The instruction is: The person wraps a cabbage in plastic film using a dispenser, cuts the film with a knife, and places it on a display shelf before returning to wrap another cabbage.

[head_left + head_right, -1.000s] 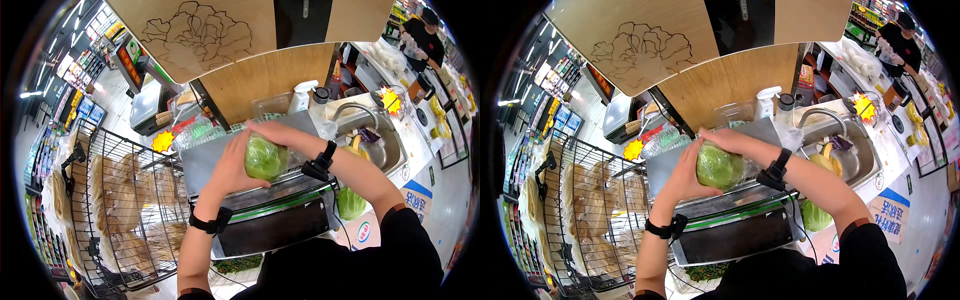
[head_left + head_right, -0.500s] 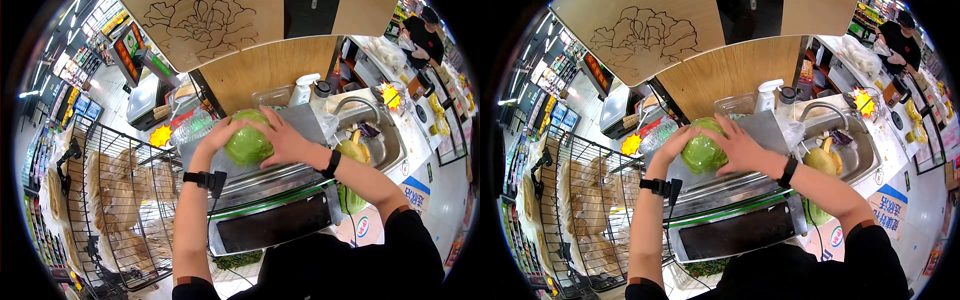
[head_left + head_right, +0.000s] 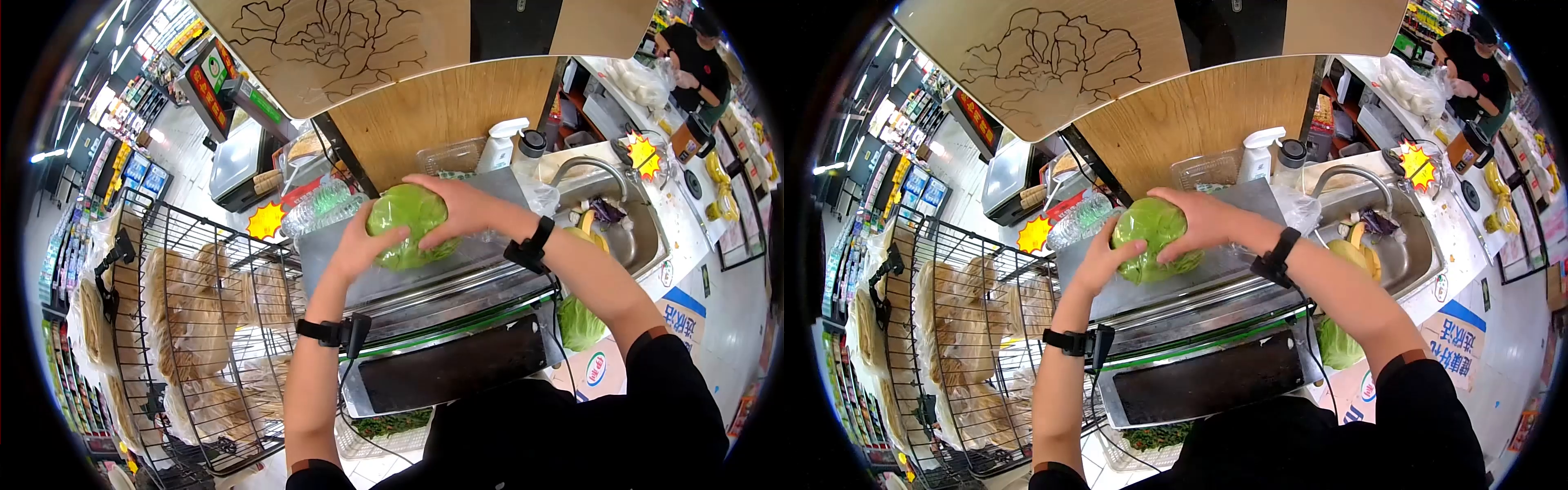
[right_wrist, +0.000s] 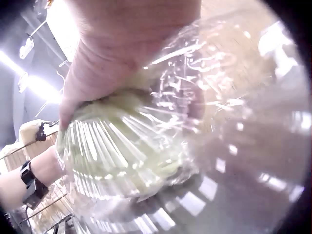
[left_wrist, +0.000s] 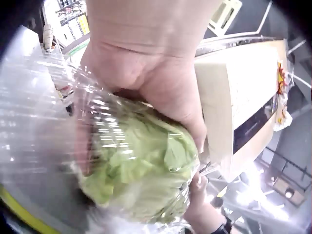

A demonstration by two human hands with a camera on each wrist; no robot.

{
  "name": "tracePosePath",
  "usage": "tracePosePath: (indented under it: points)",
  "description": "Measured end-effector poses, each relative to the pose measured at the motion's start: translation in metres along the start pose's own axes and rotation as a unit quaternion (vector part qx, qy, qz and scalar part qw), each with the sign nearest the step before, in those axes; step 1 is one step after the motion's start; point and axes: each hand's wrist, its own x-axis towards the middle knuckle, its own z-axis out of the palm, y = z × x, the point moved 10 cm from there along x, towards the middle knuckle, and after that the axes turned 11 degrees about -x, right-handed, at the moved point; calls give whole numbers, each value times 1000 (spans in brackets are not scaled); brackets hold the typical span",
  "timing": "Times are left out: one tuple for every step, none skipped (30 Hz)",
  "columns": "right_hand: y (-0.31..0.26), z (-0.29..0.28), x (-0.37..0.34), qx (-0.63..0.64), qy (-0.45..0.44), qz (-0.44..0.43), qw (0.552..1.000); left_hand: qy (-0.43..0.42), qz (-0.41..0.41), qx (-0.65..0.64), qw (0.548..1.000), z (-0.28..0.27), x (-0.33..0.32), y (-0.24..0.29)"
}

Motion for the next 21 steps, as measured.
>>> tracePosePath:
  points:
    - [5,3,3,41,-28,28,998,-6,-54,-40,998,1,-1,-6]
    - [12,9,7,55,-69,51,995,-12,-108,-81,991,3,-4,-12]
    - [19,15,10,69,-109,73,989,-15,-141,-110,984,5,-7,-12]
    - [25,21,12,83,-148,96,981,-20,-173,-139,975,7,-8,-11]
    - [30,27,11,122,-179,116,969,-25,-206,-167,964,10,-10,-14]
    - [35,34,8,161,-208,136,955,-6,-197,-157,968,5,-9,-15]
    - [39,41,5,201,-236,156,938,13,-189,-147,971,1,-7,-17]
    - [43,44,7,217,-244,163,931,32,-178,-137,974,-4,-6,-17]
    - [47,47,9,233,-251,171,924,11,-79,-92,992,-3,-5,0]
    - [52,50,11,252,-255,178,916,-13,19,-45,999,0,-11,18]
    - [58,53,12,265,-267,192,906,-38,118,3,992,5,-16,35]
    - [59,54,14,279,-281,206,895,-44,156,67,985,12,-18,43]
    - [59,55,16,290,-297,218,883,-46,195,131,971,21,-19,53]
    - [64,46,20,210,-288,212,910,-47,234,195,951,26,-22,62]
    - [55,26,22,128,-276,204,930,-41,219,172,959,22,-17,59]
    - [51,10,23,45,-260,198,944,-36,205,149,967,18,-11,52]
    - [47,-16,30,-35,-131,170,976,-31,190,124,973,14,-6,47]
    - [35,-39,24,-115,2,138,984,-25,188,126,974,12,-2,47]
    - [17,-59,11,-192,132,101,967,-18,187,127,974,10,3,48]
    - [1,-55,2,-194,138,50,970,-9,186,127,974,8,8,50]
    - [-15,-50,-8,-195,143,-3,970,-9,168,96,981,1,19,43]
